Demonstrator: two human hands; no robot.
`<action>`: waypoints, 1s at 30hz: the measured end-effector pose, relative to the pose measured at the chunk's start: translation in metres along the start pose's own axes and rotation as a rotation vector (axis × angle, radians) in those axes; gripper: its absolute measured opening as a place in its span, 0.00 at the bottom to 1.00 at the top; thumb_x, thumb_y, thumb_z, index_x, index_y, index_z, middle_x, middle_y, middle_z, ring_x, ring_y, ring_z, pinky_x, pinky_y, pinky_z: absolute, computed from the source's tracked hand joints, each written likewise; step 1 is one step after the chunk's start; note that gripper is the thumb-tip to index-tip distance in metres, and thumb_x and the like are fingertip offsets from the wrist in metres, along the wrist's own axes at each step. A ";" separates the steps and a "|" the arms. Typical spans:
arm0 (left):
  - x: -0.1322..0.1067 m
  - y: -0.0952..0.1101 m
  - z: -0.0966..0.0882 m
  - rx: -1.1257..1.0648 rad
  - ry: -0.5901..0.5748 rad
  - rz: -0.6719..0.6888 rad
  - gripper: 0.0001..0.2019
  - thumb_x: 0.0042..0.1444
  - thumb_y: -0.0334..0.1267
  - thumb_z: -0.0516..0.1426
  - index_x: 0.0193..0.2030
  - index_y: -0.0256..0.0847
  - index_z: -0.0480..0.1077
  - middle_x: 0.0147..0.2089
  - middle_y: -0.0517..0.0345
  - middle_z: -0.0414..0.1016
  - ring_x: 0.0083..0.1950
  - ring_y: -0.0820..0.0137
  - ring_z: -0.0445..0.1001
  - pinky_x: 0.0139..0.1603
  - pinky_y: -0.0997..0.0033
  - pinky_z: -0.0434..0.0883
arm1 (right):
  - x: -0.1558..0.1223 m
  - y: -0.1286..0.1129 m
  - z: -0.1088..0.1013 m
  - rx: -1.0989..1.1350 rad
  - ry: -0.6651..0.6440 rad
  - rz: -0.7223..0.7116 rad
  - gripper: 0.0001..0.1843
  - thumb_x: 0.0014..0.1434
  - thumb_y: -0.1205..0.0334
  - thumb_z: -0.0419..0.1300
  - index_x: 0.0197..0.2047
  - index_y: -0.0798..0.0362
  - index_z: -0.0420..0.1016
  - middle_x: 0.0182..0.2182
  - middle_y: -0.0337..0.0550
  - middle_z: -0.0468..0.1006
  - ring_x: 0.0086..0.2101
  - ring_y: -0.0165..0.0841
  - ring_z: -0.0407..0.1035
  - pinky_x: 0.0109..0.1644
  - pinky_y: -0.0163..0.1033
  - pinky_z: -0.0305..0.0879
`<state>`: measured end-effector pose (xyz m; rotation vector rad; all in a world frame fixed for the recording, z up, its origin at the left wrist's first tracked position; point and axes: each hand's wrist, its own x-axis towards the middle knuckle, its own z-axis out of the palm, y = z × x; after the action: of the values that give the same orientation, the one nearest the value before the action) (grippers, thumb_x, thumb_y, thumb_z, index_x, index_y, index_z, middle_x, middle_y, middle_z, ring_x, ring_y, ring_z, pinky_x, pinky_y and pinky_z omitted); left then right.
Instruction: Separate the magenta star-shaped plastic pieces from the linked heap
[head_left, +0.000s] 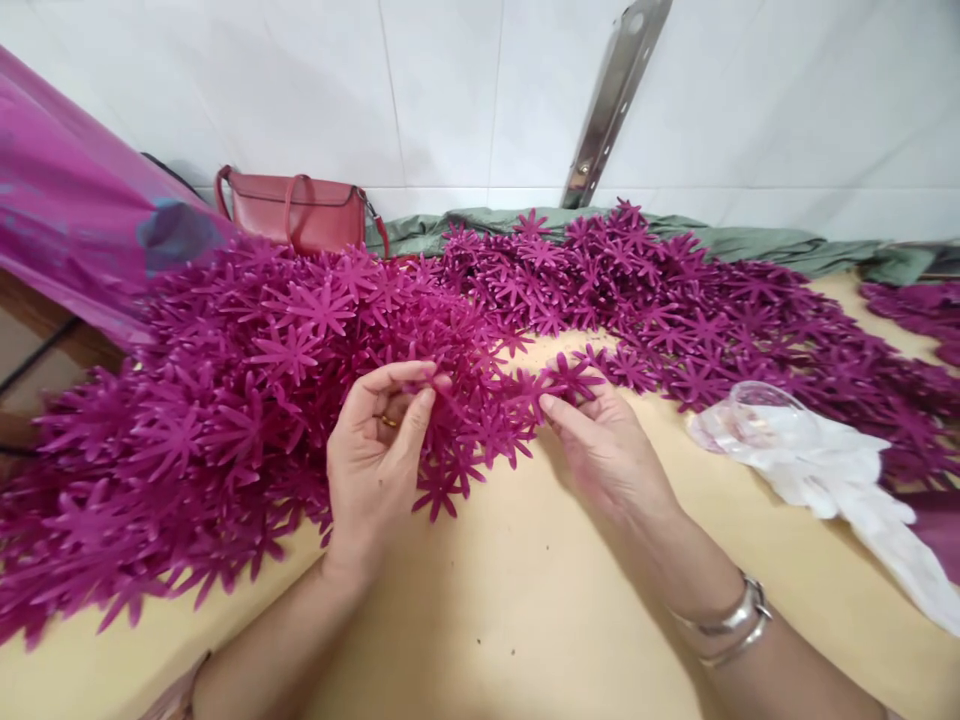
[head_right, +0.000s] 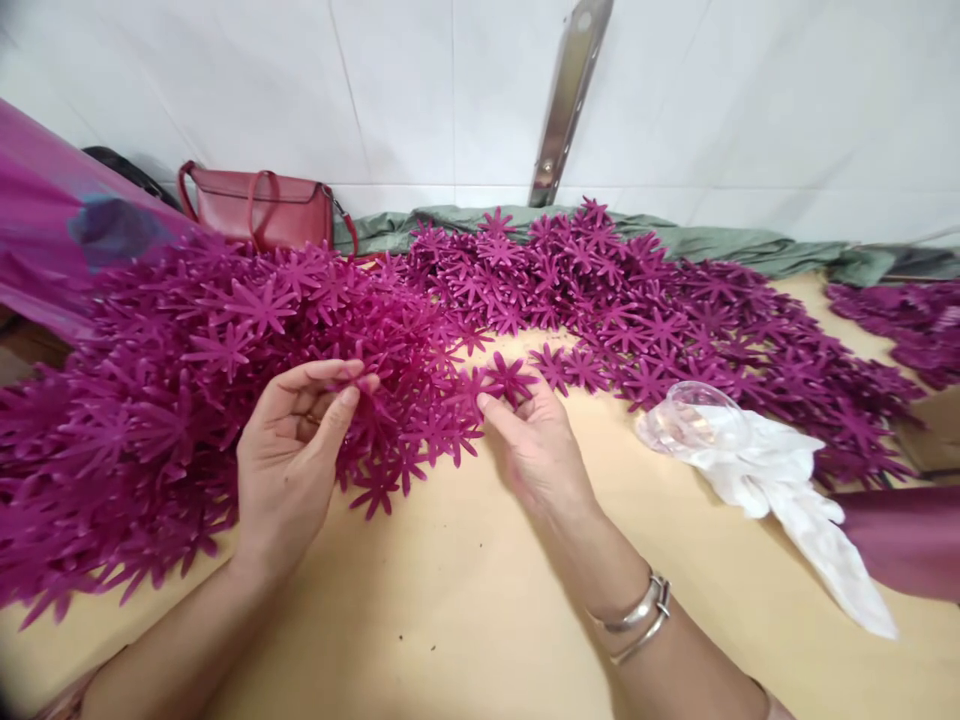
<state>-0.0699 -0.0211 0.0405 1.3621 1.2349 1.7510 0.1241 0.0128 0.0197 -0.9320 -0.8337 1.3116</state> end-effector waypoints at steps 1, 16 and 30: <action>0.001 -0.001 -0.001 0.069 0.017 0.076 0.12 0.65 0.36 0.63 0.54 0.44 0.74 0.60 0.51 0.77 0.60 0.64 0.78 0.64 0.63 0.73 | -0.001 0.001 0.000 -0.010 -0.002 0.003 0.18 0.48 0.63 0.76 0.42 0.45 0.78 0.39 0.36 0.84 0.41 0.33 0.78 0.58 0.44 0.73; -0.011 -0.003 0.003 0.154 -0.177 -0.057 0.05 0.63 0.36 0.63 0.45 0.47 0.80 0.46 0.56 0.85 0.46 0.65 0.81 0.50 0.67 0.75 | -0.017 0.001 0.011 -0.019 -0.120 -0.048 0.12 0.59 0.59 0.72 0.46 0.43 0.78 0.42 0.36 0.83 0.43 0.31 0.77 0.54 0.39 0.73; -0.009 -0.001 0.005 -0.068 -0.087 -0.196 0.08 0.55 0.38 0.70 0.38 0.43 0.77 0.35 0.62 0.78 0.35 0.74 0.75 0.38 0.77 0.74 | -0.004 0.016 -0.005 -0.191 -0.046 -0.130 0.08 0.64 0.53 0.68 0.42 0.47 0.79 0.34 0.38 0.84 0.37 0.33 0.76 0.49 0.40 0.71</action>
<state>-0.0626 -0.0274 0.0363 1.2214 1.2070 1.5675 0.1218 0.0091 0.0033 -0.9823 -1.0521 1.1593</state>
